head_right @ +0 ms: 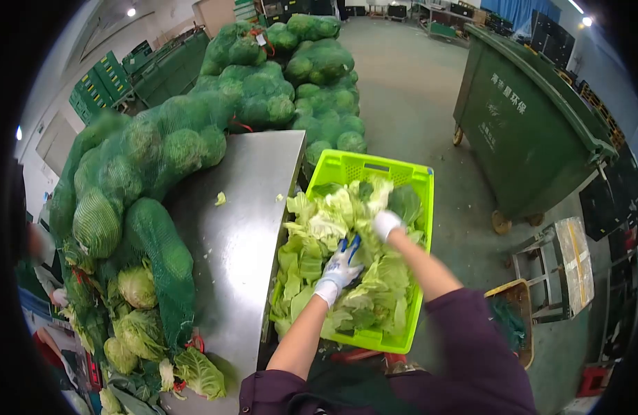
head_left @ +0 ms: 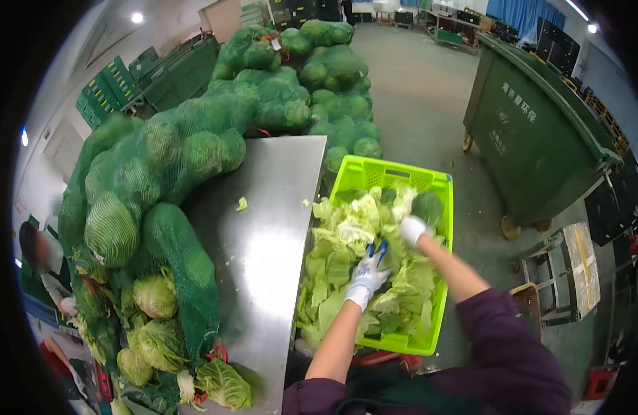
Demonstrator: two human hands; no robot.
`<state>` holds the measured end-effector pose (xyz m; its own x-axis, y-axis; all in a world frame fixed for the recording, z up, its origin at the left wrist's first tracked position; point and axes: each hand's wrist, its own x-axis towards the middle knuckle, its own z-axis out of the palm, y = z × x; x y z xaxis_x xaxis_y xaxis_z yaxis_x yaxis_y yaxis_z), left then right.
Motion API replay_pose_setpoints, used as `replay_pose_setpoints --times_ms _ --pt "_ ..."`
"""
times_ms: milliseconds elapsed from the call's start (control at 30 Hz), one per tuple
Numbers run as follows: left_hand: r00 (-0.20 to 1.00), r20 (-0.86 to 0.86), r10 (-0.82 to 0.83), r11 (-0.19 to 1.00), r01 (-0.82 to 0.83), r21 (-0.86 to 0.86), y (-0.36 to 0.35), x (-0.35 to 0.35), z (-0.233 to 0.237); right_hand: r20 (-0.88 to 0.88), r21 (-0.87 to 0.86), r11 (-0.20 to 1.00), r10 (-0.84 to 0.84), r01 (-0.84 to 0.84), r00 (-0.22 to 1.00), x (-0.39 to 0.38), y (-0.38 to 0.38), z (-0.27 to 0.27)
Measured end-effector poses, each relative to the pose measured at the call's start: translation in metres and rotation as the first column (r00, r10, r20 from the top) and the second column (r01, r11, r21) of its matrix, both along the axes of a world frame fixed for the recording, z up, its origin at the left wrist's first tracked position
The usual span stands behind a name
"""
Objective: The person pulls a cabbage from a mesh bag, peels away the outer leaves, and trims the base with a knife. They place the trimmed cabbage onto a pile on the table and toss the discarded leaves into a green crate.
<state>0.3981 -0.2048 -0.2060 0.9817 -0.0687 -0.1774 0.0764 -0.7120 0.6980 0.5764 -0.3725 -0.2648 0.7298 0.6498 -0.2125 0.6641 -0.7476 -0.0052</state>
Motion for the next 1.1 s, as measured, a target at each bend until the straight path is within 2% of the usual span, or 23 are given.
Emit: replay_pose_setpoints --times_ms 33,67,100,167,200,267,300,333,367,400,467,533,567,600,667,733,800,867,933,1000,1067,1100 --pt "1.0 -0.021 0.004 1.0 -0.004 0.017 0.004 0.0 -0.014 -0.047 0.199 0.923 -0.326 0.329 0.944 -0.027 0.016 0.008" --pt "0.999 -0.041 0.009 0.999 -0.007 0.036 0.009 0.005 -0.018 -0.16 0.37 0.703 -0.595 0.607 0.787 -0.043 0.035 0.025" --pt "0.999 -0.039 0.012 1.0 -0.013 -0.02 0.014 0.006 -0.009 -0.158 0.378 0.699 -0.598 0.608 0.786 -0.037 0.032 0.033" --pt "1.0 -0.02 0.002 0.995 -0.004 -0.095 0.022 -0.013 0.021 -0.198 0.284 0.833 -0.434 0.476 0.879 -0.031 0.026 0.044" --pt "1.0 -0.003 0.016 0.996 -0.017 -0.084 0.026 -0.024 0.046 -0.318 0.242 0.819 -0.44 0.52 0.84 -0.027 0.018 0.066" --pt "0.958 0.282 0.043 0.999 -0.038 -0.025 0.034 -0.065 0.083 -0.318 0.427 0.681 -0.503 0.595 0.804 -0.045 -0.003 0.114" --pt "0.933 0.358 0.043 0.999 -0.037 -0.023 0.045 -0.084 0.09 -0.217 0.436 0.684 -0.551 0.585 0.806 -0.049 -0.015 0.123" --pt "0.905 0.423 0.042 0.999 -0.033 -0.029 0.058 -0.104 0.09 -0.127 0.57 0.608 -0.6 0.553 0.79 -0.064 -0.026 0.133" --pt "0.903 0.427 0.049 0.996 -0.077 0.049 0.073 -0.122 0.083 -0.067 0.67 0.556 -0.615 0.492 0.785 -0.067 -0.045 0.121" --pt "0.931 0.363 0.044 0.975 -0.118 0.186 0.086 -0.138 0.07 -0.039 0.695 0.529 -0.649 0.487 0.76 -0.077 -0.062 0.118" --pt "0.964 0.199 -0.178 0.877 0.063 0.477 0.099 -0.155 0.053 -0.057 0.537 0.523 -0.761 0.662 0.647 -0.101 -0.089 0.105" --pt "0.992 0.123 0.002 0.945 -0.042 0.325 0.086 -0.171 0.011 -0.011 0.488 0.567 -0.756 0.663 0.655 -0.127 -0.106 0.064" --pt "0.992 0.102 0.071 0.952 -0.097 0.289 0.078 -0.179 0.002 -0.028 0.445 0.617 -0.715 0.649 0.698 -0.141 -0.112 0.042" --pt "0.964 0.245 0.104 0.946 -0.172 0.275 0.071 -0.191 -0.009 -0.049 0.408 0.663 -0.671 0.628 0.74 -0.148 -0.111 0.029" --pt "0.951 0.282 0.128 0.931 -0.213 0.295 0.065 -0.199 -0.012 -0.075 0.459 0.594 -0.715 0.661 0.695 -0.156 -0.103 0.032" --pt "0.921 0.342 0.184 0.916 -0.287 0.281 0.055 -0.211 -0.015 -0.088 0.421 0.605 -0.715 0.676 0.694 -0.153 -0.105 0.029" --pt "0.948 0.237 0.214 0.936 -0.268 0.227 0.051 -0.223 -0.013 -0.123 0.409 0.609 -0.701 0.679 0.703 -0.154 -0.104 0.029" --pt "0.949 0.206 0.239 0.915 -0.291 0.28 0.046 -0.235 -0.016 -0.133 0.502 0.627 -0.625 0.596 0.769 -0.151 -0.099 0.023" --pt "0.927 0.237 0.291 0.9 -0.349 0.26 0.044 -0.249 -0.014 -0.08 0.515 0.67 -0.584 0.535 0.808 -0.143 -0.094 0.005" --pt "0.926 0.173 0.335 0.897 -0.37 0.241 0.041 -0.256 -0.014 -0.121 0.587 0.648 -0.523 0.485 0.844 -0.139 -0.098 -0.004" --pt "0.926 0.07 0.372 0.899 -0.378 0.22 0.043 -0.258 -0.001 -0.134 0.544 0.669 -0.527 0.506 0.839 -0.14 -0.1 -0.001" --pt "0.927 0.069 0.368 0.886 -0.372 0.276 0.04 -0.257 0.013 -0.117 0.517 0.682 -0.542 0.517 0.832 -0.14 -0.103 0.001"
